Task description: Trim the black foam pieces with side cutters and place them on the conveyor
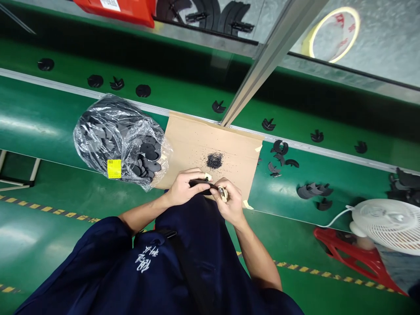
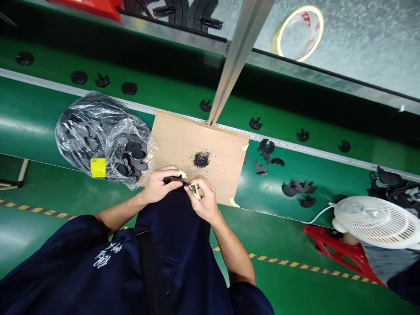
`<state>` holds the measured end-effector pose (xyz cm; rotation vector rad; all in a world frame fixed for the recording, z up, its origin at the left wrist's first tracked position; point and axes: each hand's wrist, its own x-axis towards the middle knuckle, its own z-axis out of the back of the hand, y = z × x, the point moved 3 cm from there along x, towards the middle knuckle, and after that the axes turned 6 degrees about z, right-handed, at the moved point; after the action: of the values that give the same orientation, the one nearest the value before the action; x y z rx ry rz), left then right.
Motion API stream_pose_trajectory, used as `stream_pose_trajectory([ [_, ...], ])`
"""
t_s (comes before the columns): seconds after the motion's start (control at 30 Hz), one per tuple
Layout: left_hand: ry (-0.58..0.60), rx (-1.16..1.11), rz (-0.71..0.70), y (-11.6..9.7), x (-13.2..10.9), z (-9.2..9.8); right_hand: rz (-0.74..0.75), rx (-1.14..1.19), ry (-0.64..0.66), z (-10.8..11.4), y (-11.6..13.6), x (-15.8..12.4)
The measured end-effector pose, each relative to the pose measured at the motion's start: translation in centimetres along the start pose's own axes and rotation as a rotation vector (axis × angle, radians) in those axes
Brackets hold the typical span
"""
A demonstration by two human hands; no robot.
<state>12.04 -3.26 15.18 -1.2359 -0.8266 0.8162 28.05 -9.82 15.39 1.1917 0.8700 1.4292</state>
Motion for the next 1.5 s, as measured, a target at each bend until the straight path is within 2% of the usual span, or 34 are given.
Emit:
stream_pose_trajectory([
  [0.2, -0.008, 0.044, -0.154, -1.0, 0.5, 0.6, 0.104, -0.090, 0.022, 0.5, 0.6, 0.8],
  [0.33, -0.038, 0.093, -0.200, -1.4, 0.3, 1.0, 0.183, -0.124, 0.043, 0.4, 0.8, 1.0],
  [0.53, 0.033, 0.081, -0.131, -1.3, 0.3, 1.2, 0.234, -0.180, 0.039, 0.4, 1.5, 0.7],
  [0.67, 0.017, 0.039, -0.125, -1.2, 0.1, 1.4, 0.271, -0.224, 0.033, 0.5, 1.9, 0.6],
  [0.8, 0.015, -0.008, -0.057, -1.1, -0.1, 1.3, 0.287, -0.238, 0.032, 0.4, 2.1, 0.5],
  [0.97, 0.011, 0.012, -0.135, -1.5, -0.2, 1.5, 0.284, -0.245, 0.032, 0.2, 2.2, 0.4],
  [1.27, -0.013, -0.019, -0.121, -1.8, -0.4, 1.4, 0.311, -0.257, 0.031, 0.2, 2.6, 0.3],
  [1.4, -0.024, -0.088, -0.097, -1.6, -0.6, 1.4, 0.304, -0.257, 0.028, 0.1, 2.7, 0.1],
  [1.5, -0.029, -0.253, -0.006, -0.9, -0.6, 1.2, 0.299, -0.257, 0.025, 0.2, 2.7, 0.0],
])
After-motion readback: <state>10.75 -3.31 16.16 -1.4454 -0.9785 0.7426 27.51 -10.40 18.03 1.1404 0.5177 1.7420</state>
